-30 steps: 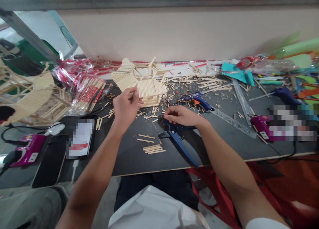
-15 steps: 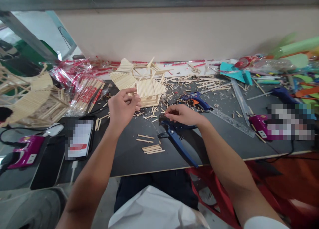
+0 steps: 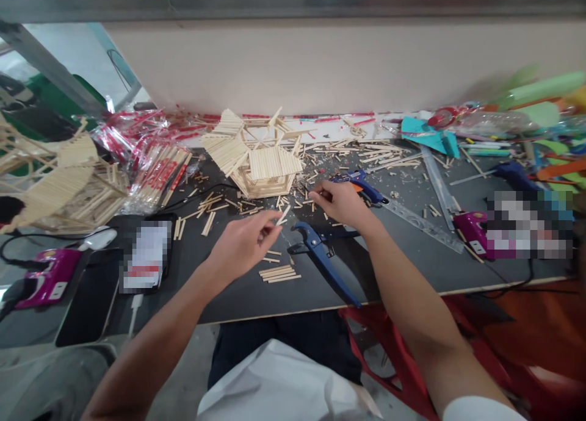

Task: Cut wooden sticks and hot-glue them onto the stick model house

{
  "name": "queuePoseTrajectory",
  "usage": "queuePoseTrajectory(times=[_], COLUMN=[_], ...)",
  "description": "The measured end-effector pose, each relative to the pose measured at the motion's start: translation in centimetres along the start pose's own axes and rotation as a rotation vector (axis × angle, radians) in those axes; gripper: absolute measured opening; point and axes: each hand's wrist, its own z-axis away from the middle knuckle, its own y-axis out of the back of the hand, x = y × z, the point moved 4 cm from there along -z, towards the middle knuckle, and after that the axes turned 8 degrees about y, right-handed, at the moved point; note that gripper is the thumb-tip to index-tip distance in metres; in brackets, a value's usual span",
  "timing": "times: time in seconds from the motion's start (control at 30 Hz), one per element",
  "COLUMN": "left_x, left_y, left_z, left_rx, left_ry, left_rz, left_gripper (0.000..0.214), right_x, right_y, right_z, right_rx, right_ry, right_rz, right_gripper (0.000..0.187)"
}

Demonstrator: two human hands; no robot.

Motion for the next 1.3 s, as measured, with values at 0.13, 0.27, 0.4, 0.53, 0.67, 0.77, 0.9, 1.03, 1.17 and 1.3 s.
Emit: queuePoseTrajectory(times=[0.13,0.27,0.4,0.53,0.67,0.77,0.9,1.03,1.17,1.3], left_x=[-2.9,-4.8,-5.0,-5.3,-7.8,-11.0,-16.1,-18.8,-19.9,-20.8], left_y=[-0.8,-0.7,-0.4,3.5,9.4,11.7,11.3,9.9,8.8,8.5], left_z=[2.4,3.4,3.6,2.9,0.2,-2.8,-6.0,-7.2,-7.1,-7.1], left_rx=[-0.017,0.044,-0.021,0.026,0.108,0.106,0.055,0.091,0.176,0.315], left_ry=[-0.023,0.088,0.189,0.301,0.524,0.652,0.831,0.824,0.760,0.656], left_rz=[-0.274,-0.427,-0.427,-0.391,-0.586,-0.645,-0.611,-0.570,-0.476,-0.305], left_gripper=[0.023,0.023,0.023,0.024,0.031,0.036,0.017,0.045,0.048,0.054], right_x=[-0.6,-1.3,-1.3,-0.7,-0.1,0.1,0.3,0.7,1.1,0.9], right_y=[0.3,0.0,-0.7,-0.8,-0.2,0.4,1.3,2.1,2.5,2.3], right_z=[0.0,0.1,0.0,0.0,0.0,0.0,0.1,0.2,0.3,0.3], right_rx=[-0.005,-0.059,-0.037,0.021,0.101,0.201,0.355,0.449,0.478,0.445], right_ry=[0.008,0.021,0.057,0.080,0.071,0.071,0.075,0.070,0.065,0.084], right_rz=[0.014,-0.018,-0.014,0.012,0.048,0.086,0.111,0.132,0.180,0.194], right_gripper=[0.041,0.052,0.051,0.048,0.049,0.052,0.058,0.056,0.054,0.053])
